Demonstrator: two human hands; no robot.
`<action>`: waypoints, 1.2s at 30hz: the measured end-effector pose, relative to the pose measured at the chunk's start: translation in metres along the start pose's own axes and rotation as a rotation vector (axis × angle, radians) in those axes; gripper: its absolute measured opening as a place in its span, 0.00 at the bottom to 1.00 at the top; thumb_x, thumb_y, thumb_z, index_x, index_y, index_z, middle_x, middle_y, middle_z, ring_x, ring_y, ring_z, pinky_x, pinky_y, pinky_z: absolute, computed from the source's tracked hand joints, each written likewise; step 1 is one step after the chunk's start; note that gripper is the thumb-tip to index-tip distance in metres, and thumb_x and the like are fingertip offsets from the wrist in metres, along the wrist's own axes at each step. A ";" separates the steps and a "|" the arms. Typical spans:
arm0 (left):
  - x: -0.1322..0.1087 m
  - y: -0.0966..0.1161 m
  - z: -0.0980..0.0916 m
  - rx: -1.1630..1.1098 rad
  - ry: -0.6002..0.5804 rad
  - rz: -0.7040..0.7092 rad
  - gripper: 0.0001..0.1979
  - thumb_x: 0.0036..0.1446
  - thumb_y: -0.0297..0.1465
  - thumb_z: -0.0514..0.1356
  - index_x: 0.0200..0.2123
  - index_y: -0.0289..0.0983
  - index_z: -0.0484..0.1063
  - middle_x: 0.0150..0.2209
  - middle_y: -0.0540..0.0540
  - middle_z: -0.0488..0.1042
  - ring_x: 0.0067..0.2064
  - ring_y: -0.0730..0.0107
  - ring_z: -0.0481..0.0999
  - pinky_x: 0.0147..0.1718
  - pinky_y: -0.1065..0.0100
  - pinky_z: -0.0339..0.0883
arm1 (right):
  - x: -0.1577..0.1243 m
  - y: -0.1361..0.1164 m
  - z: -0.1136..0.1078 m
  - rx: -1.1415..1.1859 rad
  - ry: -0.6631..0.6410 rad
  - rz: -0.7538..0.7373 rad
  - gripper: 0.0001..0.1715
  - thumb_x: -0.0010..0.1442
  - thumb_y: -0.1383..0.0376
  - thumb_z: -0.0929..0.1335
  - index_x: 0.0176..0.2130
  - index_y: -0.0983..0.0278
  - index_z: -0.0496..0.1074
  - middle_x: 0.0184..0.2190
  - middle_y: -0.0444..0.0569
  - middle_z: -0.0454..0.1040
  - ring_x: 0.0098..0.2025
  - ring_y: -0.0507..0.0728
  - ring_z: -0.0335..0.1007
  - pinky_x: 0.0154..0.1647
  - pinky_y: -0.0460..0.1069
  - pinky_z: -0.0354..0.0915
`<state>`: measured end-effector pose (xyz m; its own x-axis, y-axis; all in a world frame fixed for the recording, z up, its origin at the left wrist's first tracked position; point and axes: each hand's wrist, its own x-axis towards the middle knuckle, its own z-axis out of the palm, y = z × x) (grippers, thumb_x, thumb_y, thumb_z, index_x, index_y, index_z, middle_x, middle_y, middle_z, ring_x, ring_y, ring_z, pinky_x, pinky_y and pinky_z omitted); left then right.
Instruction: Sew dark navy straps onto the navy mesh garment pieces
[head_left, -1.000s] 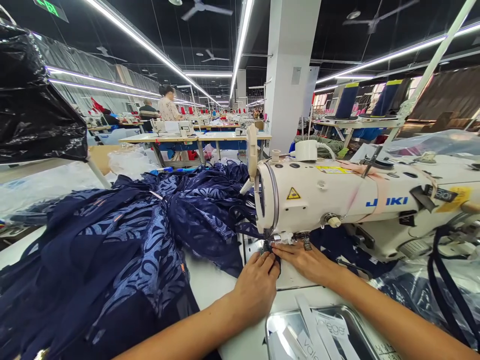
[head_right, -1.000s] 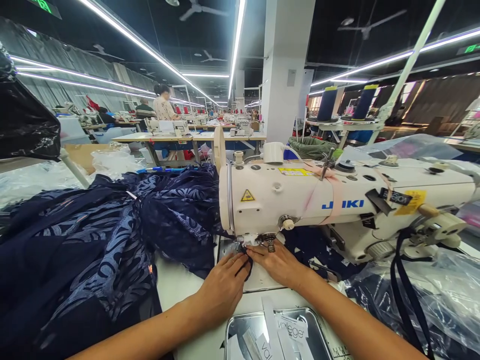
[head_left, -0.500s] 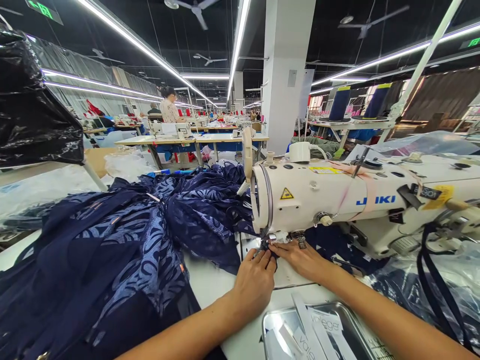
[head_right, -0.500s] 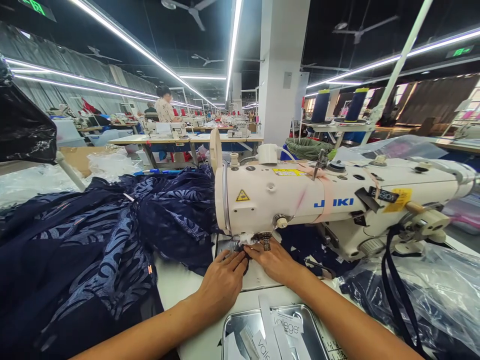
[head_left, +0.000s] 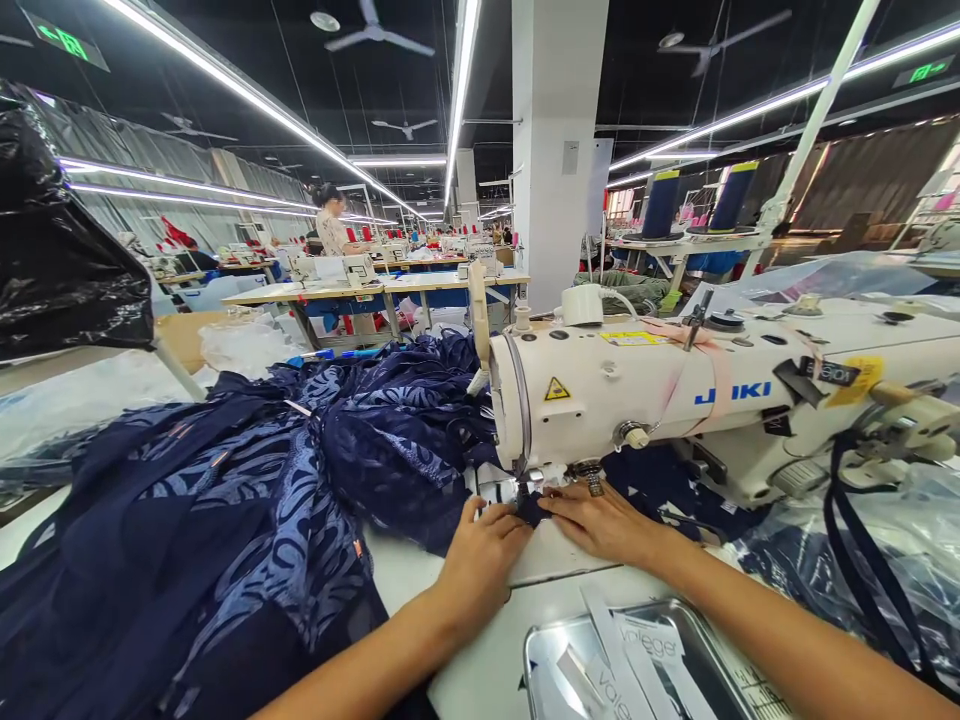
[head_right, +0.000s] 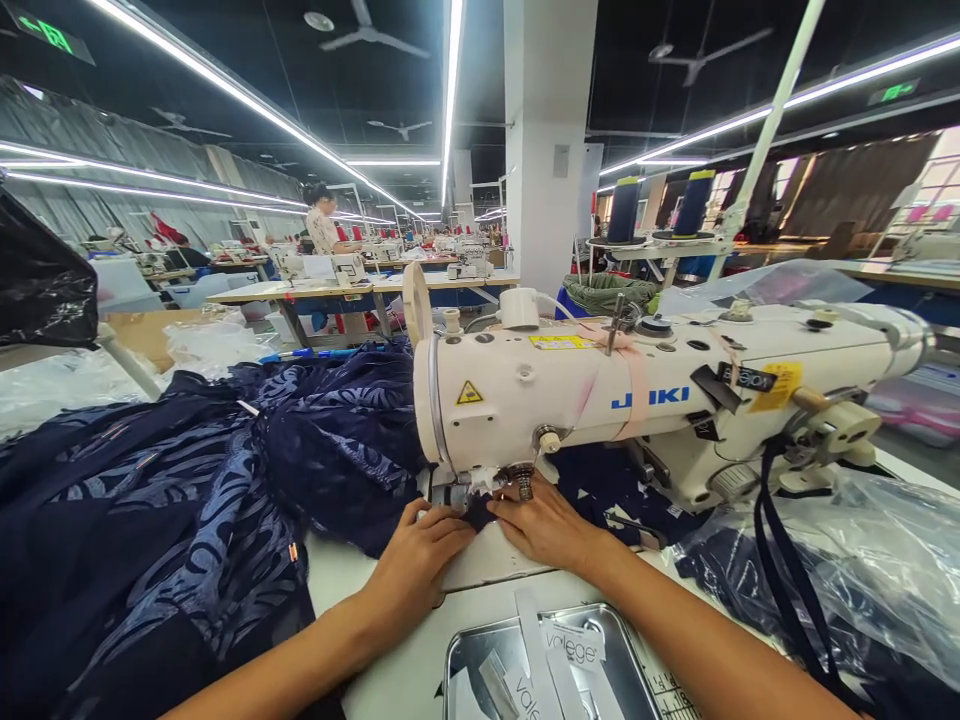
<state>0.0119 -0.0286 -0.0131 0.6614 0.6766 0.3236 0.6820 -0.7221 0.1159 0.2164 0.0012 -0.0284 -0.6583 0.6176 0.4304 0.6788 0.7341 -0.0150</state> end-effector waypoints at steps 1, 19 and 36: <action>0.000 -0.004 -0.005 -0.023 -0.015 -0.009 0.16 0.50 0.19 0.51 0.39 0.38 0.71 0.37 0.47 0.75 0.44 0.65 0.70 0.47 0.59 0.55 | -0.001 -0.003 0.000 0.009 -0.001 -0.005 0.16 0.59 0.68 0.61 0.45 0.63 0.71 0.41 0.54 0.73 0.42 0.59 0.69 0.43 0.55 0.65; 0.004 -0.008 -0.002 0.026 -0.049 -0.017 0.18 0.51 0.21 0.51 0.44 0.38 0.71 0.36 0.44 0.68 0.39 0.62 0.65 0.40 0.59 0.59 | 0.001 0.003 0.005 0.382 0.006 -0.038 0.16 0.60 0.69 0.59 0.42 0.59 0.73 0.40 0.48 0.72 0.44 0.53 0.68 0.45 0.49 0.65; 0.001 -0.023 -0.008 0.090 -0.185 0.106 0.19 0.56 0.23 0.50 0.50 0.38 0.65 0.53 0.45 0.67 0.58 0.54 0.57 0.55 0.39 0.39 | 0.002 -0.016 -0.009 0.061 -0.024 -0.082 0.13 0.60 0.70 0.59 0.41 0.64 0.70 0.36 0.51 0.69 0.38 0.56 0.66 0.37 0.50 0.66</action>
<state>-0.0052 -0.0120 -0.0083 0.7712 0.6185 0.1511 0.6252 -0.7804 0.0033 0.2070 -0.0115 -0.0191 -0.7191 0.5607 0.4105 0.6018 0.7979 -0.0357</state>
